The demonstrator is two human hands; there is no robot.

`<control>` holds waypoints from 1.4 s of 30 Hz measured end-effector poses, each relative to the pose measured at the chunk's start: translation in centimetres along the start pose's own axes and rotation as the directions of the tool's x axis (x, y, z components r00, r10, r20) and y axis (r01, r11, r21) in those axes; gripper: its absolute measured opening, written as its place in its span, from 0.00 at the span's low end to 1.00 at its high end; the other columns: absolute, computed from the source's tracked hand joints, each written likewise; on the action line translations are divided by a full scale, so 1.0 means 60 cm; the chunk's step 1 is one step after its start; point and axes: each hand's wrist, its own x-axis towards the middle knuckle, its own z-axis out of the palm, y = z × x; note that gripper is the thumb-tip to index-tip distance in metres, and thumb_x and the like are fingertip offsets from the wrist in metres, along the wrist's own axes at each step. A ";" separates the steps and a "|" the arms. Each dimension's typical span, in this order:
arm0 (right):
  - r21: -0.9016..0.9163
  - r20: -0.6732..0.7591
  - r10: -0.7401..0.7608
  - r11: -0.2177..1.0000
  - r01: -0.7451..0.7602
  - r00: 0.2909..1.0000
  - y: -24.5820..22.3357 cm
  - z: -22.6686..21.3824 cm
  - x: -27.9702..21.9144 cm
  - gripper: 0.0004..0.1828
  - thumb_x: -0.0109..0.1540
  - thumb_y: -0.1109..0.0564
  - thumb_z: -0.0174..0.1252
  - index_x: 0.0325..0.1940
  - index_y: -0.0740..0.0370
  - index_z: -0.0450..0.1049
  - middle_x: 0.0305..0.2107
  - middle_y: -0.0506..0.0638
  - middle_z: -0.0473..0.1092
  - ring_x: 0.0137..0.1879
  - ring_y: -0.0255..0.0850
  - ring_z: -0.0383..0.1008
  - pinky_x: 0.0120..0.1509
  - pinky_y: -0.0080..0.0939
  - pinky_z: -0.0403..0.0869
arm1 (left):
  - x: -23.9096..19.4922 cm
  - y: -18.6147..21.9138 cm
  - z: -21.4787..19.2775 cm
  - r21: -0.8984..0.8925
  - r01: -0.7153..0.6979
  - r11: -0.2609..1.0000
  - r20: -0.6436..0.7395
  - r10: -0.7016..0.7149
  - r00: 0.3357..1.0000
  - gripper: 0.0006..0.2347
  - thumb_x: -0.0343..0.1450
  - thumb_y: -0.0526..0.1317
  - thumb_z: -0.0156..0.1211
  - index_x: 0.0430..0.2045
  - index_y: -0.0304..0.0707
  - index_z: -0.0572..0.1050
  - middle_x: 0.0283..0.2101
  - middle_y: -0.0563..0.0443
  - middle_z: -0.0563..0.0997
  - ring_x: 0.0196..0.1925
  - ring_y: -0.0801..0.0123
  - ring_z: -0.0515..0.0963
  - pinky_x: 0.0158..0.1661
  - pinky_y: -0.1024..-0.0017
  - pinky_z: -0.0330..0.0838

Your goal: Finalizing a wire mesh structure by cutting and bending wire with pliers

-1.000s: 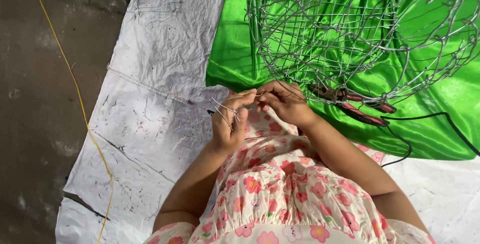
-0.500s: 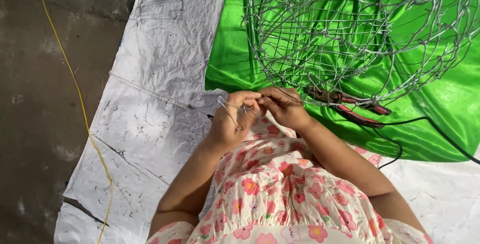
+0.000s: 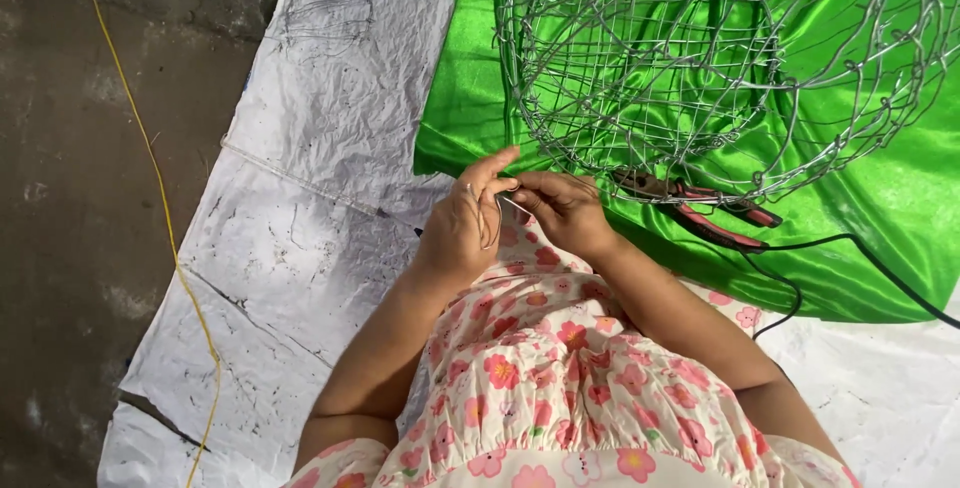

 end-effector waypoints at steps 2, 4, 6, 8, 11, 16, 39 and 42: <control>0.001 -0.007 0.020 1.000 -0.020 1.000 -0.013 0.000 0.004 0.06 0.64 0.59 0.65 0.44 0.62 0.81 0.20 0.54 0.76 0.29 0.56 0.78 0.34 0.50 0.76 | 0.009 0.014 0.016 0.003 0.004 1.000 -0.092 -0.004 0.996 0.17 0.75 0.25 0.46 0.60 0.26 0.61 0.40 0.46 0.67 0.35 0.64 0.71 0.54 0.62 0.81; 0.000 -0.018 0.037 0.999 -0.037 0.999 -0.018 -0.005 0.010 0.06 0.64 0.59 0.65 0.44 0.63 0.81 0.21 0.56 0.76 0.30 0.57 0.78 0.34 0.50 0.75 | 0.014 0.015 0.027 0.005 0.003 1.000 -0.182 -0.002 0.983 0.12 0.78 0.29 0.36 0.54 0.25 0.66 0.62 0.29 0.75 0.52 0.46 0.83 0.49 0.60 0.80; 0.017 -0.018 0.068 0.998 -0.068 0.998 -0.022 -0.006 0.009 0.05 0.65 0.60 0.64 0.43 0.63 0.81 0.21 0.55 0.75 0.29 0.55 0.78 0.35 0.50 0.75 | 0.006 0.007 0.027 -0.220 0.010 0.975 -0.183 -0.052 0.982 0.13 0.79 0.30 0.42 0.59 0.28 0.61 0.68 0.31 0.68 0.60 0.40 0.78 0.53 0.58 0.78; 0.035 -0.020 0.085 0.996 -0.085 0.996 -0.038 -0.003 0.010 0.04 0.65 0.60 0.65 0.40 0.64 0.80 0.20 0.57 0.74 0.29 0.58 0.77 0.35 0.50 0.74 | -0.002 0.006 0.035 -0.222 0.055 0.974 -0.159 -0.091 0.983 0.14 0.78 0.31 0.47 0.60 0.30 0.63 0.60 0.37 0.76 0.58 0.46 0.80 0.54 0.61 0.78; 0.111 0.048 0.115 0.987 -0.120 0.992 -0.074 -0.018 0.002 0.16 0.62 0.67 0.63 0.51 0.74 0.70 0.40 0.69 0.69 0.44 0.69 0.71 0.43 0.58 0.77 | -0.002 -0.007 0.052 -0.204 0.019 0.979 -0.221 -0.065 0.973 0.11 0.77 0.33 0.53 0.52 0.32 0.73 0.36 0.46 0.83 0.43 0.55 0.85 0.59 0.61 0.75; -0.232 0.026 0.005 0.973 0.001 1.000 -0.160 -0.082 -0.032 0.29 0.61 0.62 0.66 0.63 0.76 0.69 0.55 0.69 0.72 0.58 0.65 0.75 0.50 0.59 0.80 | 0.002 -0.029 0.076 -0.163 -0.174 0.971 -0.348 0.109 0.931 0.04 0.71 0.32 0.65 0.30 0.28 0.82 0.33 0.42 0.87 0.42 0.48 0.88 0.56 0.53 0.77; -0.492 0.000 -0.494 0.757 0.430 0.869 -0.216 -0.133 0.006 0.16 0.68 0.54 0.53 0.35 0.69 0.78 0.37 0.60 0.79 0.38 0.58 0.81 0.43 0.53 0.80 | 0.056 -0.014 0.116 -0.432 -0.247 0.867 -0.190 0.180 0.965 0.11 0.76 0.34 0.57 0.22 0.28 0.70 0.27 0.39 0.79 0.27 0.51 0.79 0.33 0.65 0.73; -0.379 -0.036 -0.376 0.862 0.335 0.926 -0.247 -0.138 0.000 0.14 0.68 0.58 0.53 0.31 0.67 0.75 0.28 0.55 0.77 0.31 0.53 0.79 0.35 0.48 0.79 | 0.060 -0.005 0.121 -0.424 -0.247 0.871 -0.203 0.174 0.964 0.10 0.75 0.35 0.59 0.23 0.29 0.73 0.30 0.41 0.83 0.29 0.53 0.81 0.34 0.67 0.74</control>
